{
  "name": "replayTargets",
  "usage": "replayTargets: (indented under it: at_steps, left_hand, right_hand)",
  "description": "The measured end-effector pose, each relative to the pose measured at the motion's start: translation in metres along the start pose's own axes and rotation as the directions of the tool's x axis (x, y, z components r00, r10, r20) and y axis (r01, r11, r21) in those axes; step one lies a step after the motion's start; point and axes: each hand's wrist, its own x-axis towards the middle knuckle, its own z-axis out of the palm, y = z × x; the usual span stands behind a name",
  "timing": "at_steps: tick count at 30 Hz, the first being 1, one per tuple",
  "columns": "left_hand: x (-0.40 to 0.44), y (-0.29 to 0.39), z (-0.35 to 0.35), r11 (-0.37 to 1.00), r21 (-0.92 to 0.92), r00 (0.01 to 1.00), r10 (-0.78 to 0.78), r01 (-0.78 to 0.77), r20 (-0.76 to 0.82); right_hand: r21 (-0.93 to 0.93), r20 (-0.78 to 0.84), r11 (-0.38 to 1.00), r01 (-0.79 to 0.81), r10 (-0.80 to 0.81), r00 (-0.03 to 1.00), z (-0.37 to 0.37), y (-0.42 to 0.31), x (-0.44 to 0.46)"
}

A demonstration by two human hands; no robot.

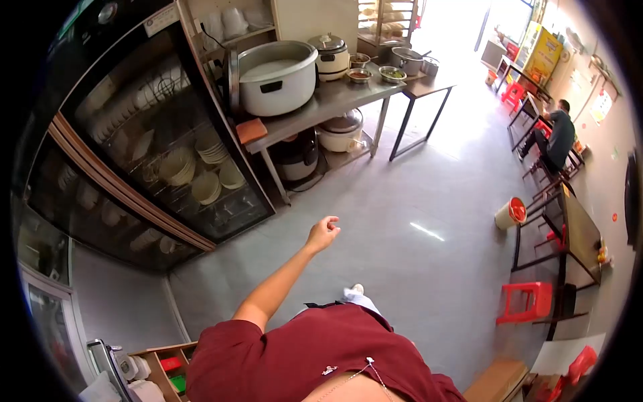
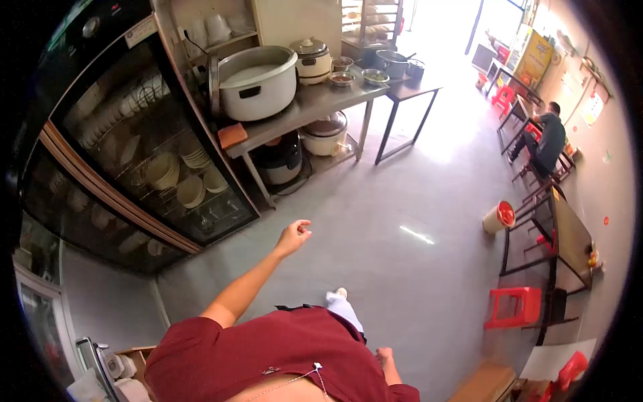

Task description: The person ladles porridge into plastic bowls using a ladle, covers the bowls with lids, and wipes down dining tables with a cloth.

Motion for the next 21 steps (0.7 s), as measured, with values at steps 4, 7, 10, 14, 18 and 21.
replayTargets:
  at_steps: [4,7,10,14,18,21]
  left_hand:
    - [0.068,0.007,-0.026,1.0,-0.02,1.0,-0.013,0.013,0.007]
    - [0.118,0.011,-0.057,0.992,-0.116,0.999,-0.037,0.041,0.035]
    - [0.184,0.053,-0.129,0.97,-0.241,0.998,0.008,0.007,0.062]
    - [0.286,0.126,-0.246,0.938,-0.217,0.953,0.228,-0.27,-0.202]
    - [0.396,0.17,-0.373,0.951,-0.013,0.881,0.28,-0.308,-0.382]
    - [0.468,0.204,-0.458,0.968,0.025,0.849,0.23,-0.249,-0.475]
  right_hand:
    - [-0.143,0.014,0.979,0.144,-0.144,0.989,-0.032,-0.19,-0.023]
    - [-0.119,-0.012,0.931,0.345,-0.349,0.937,-0.039,-0.323,0.037]
    - [-0.152,-0.019,0.859,0.489,-0.498,0.867,-0.027,-0.469,0.064]
    - [-0.132,0.061,0.81,0.572,-0.569,0.82,0.015,-0.595,0.088]
    - [-0.069,0.144,0.853,0.517,-0.504,0.851,0.063,-0.682,0.087]
    - [-0.009,0.181,0.804,0.594,-0.583,0.792,0.091,-0.745,0.066]
